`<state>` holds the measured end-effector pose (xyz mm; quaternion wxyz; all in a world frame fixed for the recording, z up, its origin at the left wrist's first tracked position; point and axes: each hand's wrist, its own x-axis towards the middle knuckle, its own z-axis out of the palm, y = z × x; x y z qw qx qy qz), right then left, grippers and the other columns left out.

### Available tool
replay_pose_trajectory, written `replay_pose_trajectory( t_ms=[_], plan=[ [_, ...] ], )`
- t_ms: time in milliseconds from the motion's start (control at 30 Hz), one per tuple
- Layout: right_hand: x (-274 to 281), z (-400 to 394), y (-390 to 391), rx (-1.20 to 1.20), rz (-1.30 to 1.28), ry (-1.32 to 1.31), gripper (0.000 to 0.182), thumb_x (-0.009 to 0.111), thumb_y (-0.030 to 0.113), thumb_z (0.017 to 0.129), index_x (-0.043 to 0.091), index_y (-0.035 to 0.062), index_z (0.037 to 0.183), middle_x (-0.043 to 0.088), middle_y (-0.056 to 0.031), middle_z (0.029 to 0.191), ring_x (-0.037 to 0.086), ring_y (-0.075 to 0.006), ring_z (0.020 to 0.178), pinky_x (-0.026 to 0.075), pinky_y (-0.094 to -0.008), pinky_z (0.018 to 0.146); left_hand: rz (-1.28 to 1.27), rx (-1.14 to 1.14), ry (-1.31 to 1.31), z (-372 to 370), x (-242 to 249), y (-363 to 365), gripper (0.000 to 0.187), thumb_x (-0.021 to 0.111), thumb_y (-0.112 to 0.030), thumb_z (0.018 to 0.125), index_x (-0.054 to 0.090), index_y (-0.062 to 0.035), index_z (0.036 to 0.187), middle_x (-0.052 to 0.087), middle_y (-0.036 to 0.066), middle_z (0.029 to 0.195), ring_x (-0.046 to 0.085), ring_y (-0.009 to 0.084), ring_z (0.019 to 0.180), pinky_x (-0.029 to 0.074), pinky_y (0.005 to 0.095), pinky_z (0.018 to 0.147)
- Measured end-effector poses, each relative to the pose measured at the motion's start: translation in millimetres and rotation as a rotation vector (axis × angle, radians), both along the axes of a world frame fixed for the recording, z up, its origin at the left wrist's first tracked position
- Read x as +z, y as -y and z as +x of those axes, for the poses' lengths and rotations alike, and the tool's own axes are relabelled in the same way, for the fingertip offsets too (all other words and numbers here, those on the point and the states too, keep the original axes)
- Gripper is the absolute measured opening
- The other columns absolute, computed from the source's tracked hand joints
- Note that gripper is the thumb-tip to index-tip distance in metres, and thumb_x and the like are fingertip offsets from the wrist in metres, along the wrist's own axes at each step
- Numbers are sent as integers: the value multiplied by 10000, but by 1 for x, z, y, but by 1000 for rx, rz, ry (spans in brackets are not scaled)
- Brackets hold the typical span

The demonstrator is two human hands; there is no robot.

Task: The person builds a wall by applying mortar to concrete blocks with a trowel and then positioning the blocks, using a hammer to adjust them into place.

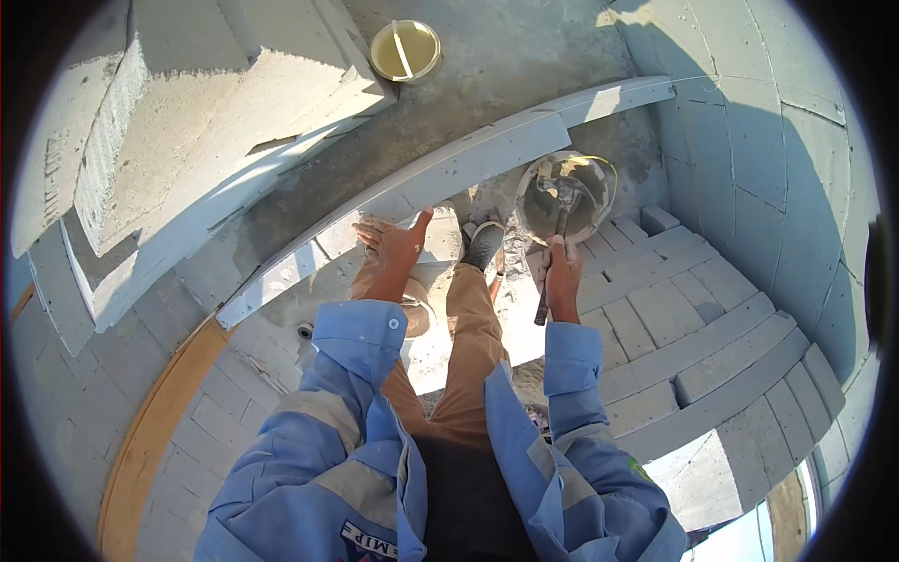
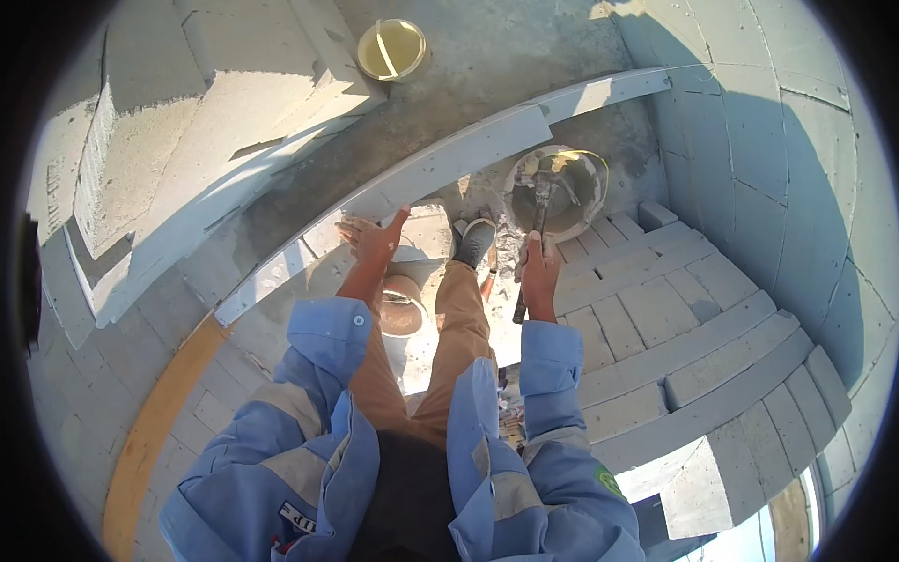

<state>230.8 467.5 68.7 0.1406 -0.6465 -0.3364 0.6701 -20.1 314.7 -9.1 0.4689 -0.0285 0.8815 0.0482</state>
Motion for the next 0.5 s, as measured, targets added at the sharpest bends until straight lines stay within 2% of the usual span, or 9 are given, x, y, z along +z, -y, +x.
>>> replay_pose_trajectory(
  t_ms=[67, 100, 133, 200, 233, 300, 333, 400, 500],
  plan=[
    [6, 16, -56, -55, 1, 120, 311, 514, 354, 1000, 544, 44, 991, 434, 19, 651, 392, -88, 442, 341, -273, 395, 76, 103, -81, 19, 20, -61, 1503, 671, -795, 639, -177, 160, 1431, -176, 349, 1537, -149, 446, 1460, 53, 608, 1152],
    [9, 20, -92, -102, -30, 205, 280, 537, 335, 966, 529, 70, 875, 453, 8, 634, 411, -97, 427, 360, -282, 395, 41, 138, -27, 21, 23, -89, 1530, 683, -799, 621, -209, 151, 1422, -169, 345, 1539, -109, 447, 1467, 63, 592, 1160],
    [9, 30, -126, -110, -69, 228, 268, 541, 320, 956, 534, 63, 883, 460, -1, 646, 436, -101, 456, 389, -299, 418, 38, 80, -12, 15, 19, -111, 1530, 683, -799, 621, -209, 151, 1422, -169, 345, 1539, -109, 447, 1467, 63, 592, 1160],
    [4, 46, -188, -95, -31, 289, 250, 538, 295, 958, 540, 52, 899, 487, -15, 686, 465, -114, 509, 426, -305, 461, 39, 194, 109, 14, 5, -135, 1530, 695, -805, 600, -140, 165, 1439, -123, 357, 1544, -86, 447, 1470, 61, 574, 1168],
    [-1, 51, -215, -34, -10, 314, 248, 537, 287, 963, 549, 43, 920, 510, -18, 716, 473, -118, 532, 443, -308, 486, 32, 152, 118, 8, -6, -141, 1530, 695, -805, 600, -140, 165, 1439, -123, 357, 1544, -86, 447, 1470, 61, 574, 1168],
    [-5, 47, -250, -8, 65, 282, 239, 529, 281, 969, 553, 45, 940, 505, -5, 676, 478, -117, 546, 455, -303, 520, 6, -44, 241, -6, -28, -142, 1488, 685, -825, 587, 11, 169, 1466, -24, 359, 1554, -55, 450, 1473, 46, 550, 1177],
    [-14, 44, -264, 31, 70, 313, 236, 525, 280, 971, 551, 47, 942, 498, 0, 657, 477, -116, 548, 455, -300, 529, -9, -67, 245, -1, -29, -143, 1488, 685, -825, 587, 11, 169, 1466, -24, 359, 1554, -55, 450, 1473, 46, 550, 1177],
    [-32, 32, -276, 37, 36, 169, 252, 531, 295, 972, 555, 51, 913, 493, 1, 634, 465, -114, 527, 449, -297, 519, -80, -54, 141, 11, -27, -146, 1370, 701, -798, 608, 166, 149, 1440, 133, 303, 1539, 116, 397, 1440, 121, 487, 1164],
    [-35, -15, -264, 174, -32, 196, 277, 520, 294, 985, 554, 42, 875, 510, -11, 644, 454, -117, 492, 432, -315, 481, -172, -5, -47, 13, -22, -156, 1209, 726, -758, 639, 398, 120, 1402, 367, 220, 1516, 371, 318, 1390, 233, 392, 1145]
  ],
)
